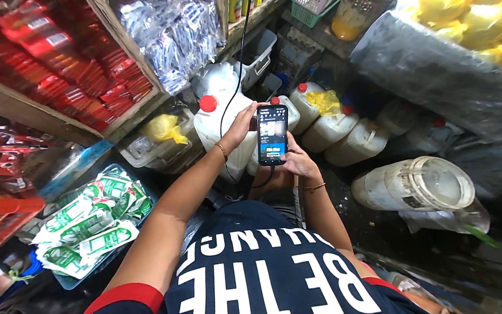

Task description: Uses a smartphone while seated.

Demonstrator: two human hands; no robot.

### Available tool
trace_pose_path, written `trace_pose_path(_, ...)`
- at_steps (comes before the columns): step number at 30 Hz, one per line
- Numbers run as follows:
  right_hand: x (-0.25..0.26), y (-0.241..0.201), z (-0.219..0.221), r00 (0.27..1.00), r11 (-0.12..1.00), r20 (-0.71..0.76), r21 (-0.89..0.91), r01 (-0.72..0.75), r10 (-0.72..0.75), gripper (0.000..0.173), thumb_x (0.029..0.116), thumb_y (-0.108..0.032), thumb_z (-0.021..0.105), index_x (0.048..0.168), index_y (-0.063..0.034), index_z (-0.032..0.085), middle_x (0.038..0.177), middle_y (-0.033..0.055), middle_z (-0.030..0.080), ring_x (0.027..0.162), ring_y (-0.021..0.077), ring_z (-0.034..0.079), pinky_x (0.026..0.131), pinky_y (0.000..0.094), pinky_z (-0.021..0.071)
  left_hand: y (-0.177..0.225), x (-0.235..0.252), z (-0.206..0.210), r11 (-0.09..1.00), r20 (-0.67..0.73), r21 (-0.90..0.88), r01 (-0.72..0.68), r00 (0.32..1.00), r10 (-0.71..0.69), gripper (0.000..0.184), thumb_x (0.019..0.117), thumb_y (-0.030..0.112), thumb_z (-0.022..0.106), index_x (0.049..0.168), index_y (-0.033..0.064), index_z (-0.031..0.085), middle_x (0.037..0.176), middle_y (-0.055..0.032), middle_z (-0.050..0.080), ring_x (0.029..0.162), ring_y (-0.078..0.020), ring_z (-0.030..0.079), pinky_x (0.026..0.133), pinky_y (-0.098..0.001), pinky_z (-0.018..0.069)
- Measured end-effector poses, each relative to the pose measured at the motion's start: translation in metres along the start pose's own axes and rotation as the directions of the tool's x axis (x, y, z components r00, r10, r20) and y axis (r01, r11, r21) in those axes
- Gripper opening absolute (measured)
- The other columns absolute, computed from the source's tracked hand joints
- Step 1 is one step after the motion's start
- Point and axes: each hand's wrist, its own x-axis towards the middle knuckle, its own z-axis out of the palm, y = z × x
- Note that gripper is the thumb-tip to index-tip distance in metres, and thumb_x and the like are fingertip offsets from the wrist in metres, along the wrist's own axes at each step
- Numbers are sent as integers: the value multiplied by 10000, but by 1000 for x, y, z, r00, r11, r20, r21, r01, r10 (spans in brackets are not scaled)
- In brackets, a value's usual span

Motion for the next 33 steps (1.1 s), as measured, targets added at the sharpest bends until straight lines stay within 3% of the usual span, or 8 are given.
trace_pose_path(33, 3, 2, -2, 1000, 1000, 14, 9, 10, -10, 823, 863, 4, 565, 1566, -263, 231, 1390, 58, 558, 1215, 218, 610, 996, 446, 541, -5, 0, -5, 999, -25, -25, 43, 999, -43, 633, 1124, 409, 130, 1377, 29, 568, 1127, -118, 697, 960, -149, 690, 887, -334, 566)
